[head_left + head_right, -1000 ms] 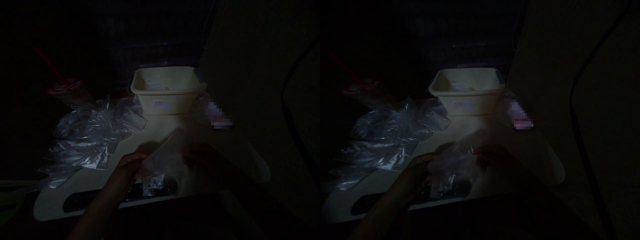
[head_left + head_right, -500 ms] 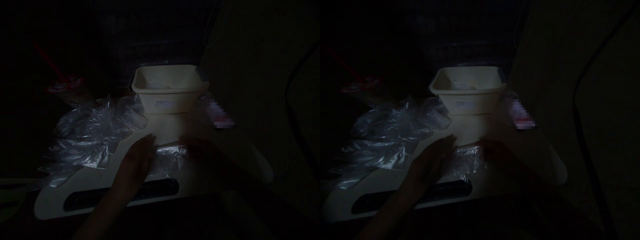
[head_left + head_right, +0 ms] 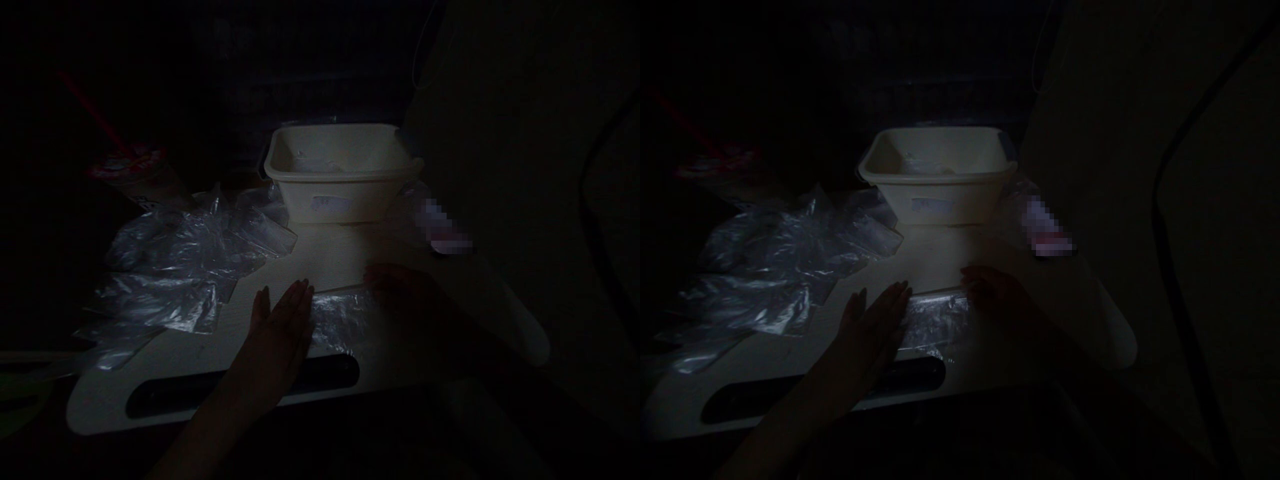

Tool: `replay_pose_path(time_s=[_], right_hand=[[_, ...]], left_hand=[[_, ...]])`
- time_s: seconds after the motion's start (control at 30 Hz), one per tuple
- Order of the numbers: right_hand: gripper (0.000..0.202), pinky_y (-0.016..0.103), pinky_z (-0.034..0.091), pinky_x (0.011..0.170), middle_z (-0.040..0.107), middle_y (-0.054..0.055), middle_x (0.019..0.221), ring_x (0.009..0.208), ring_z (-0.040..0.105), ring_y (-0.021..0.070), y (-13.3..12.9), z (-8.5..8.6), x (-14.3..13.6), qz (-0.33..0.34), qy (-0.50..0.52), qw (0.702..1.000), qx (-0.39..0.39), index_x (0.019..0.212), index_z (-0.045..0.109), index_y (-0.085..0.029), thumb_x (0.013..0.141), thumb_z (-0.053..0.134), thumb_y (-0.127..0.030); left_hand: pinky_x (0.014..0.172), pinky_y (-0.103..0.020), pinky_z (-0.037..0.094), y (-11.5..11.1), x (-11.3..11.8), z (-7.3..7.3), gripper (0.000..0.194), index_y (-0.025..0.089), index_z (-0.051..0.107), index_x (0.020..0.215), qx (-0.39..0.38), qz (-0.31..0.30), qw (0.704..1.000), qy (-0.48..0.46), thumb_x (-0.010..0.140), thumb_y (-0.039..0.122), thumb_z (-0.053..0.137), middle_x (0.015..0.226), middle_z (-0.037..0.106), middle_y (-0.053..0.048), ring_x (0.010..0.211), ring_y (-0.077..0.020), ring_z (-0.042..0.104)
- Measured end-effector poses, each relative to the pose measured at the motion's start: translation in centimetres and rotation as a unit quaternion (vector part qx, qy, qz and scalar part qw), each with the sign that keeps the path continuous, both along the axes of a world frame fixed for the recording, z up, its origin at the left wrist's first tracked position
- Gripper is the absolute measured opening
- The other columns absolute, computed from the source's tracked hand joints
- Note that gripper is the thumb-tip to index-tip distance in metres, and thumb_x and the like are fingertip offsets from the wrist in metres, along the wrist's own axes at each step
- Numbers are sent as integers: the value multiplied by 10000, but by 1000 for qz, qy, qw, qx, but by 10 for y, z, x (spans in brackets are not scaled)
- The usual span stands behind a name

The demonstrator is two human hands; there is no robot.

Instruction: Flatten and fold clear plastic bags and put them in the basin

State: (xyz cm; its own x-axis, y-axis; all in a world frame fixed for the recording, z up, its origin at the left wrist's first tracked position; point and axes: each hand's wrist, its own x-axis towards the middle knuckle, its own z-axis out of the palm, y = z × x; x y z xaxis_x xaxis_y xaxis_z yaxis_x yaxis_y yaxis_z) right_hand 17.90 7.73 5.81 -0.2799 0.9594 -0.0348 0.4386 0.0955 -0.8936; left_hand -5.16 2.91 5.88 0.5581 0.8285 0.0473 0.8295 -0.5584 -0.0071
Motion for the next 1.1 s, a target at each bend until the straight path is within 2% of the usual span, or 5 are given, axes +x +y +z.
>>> replay_pose_path(time_s=[0.23,0.37,0.53,0.8,1.1], right_hand=[[278,259,493,646,630,64,886,764,598,155,-2,2,-1,-53,-78,995,25,935,557,-143,681,490,-233],[243,297,481,710,618,65,904,810,583,163,-4,5,-5,-93,-162,968,167,909,562,-159,724,413,-211],[325,337,422,845,557,108,1050,991,498,177,-22,6,-31,-21,-220,926,306,1038,503,-107,784,316,-186],[597,447,184,993,280,145,1310,1220,172,247,-40,3,-79,136,-307,899,281,1238,296,-40,795,321,-440],[617,482,131,981,254,147,1318,1222,160,254,-40,-7,-71,140,-373,880,259,1237,303,-58,789,293,-482]], left_hand=[[959,-510,49,-5,-3,-5,499,86,202,1270,10,26,999,17,840,335,252,1339,202,-139,1229,-227,150],[961,-503,59,-6,-2,-7,513,79,193,1271,22,42,999,22,840,356,220,1346,181,-140,1236,-225,117],[949,-519,85,-1,9,-6,509,52,201,1265,16,70,997,29,841,335,195,1341,188,-153,1236,-231,113],[925,-548,113,5,17,-7,489,86,231,1263,-1,64,997,40,801,245,247,1335,217,-151,1232,-259,116],[916,-551,139,4,15,-6,488,25,262,1235,8,56,998,32,818,277,242,1319,226,-195,1223,-282,144]])
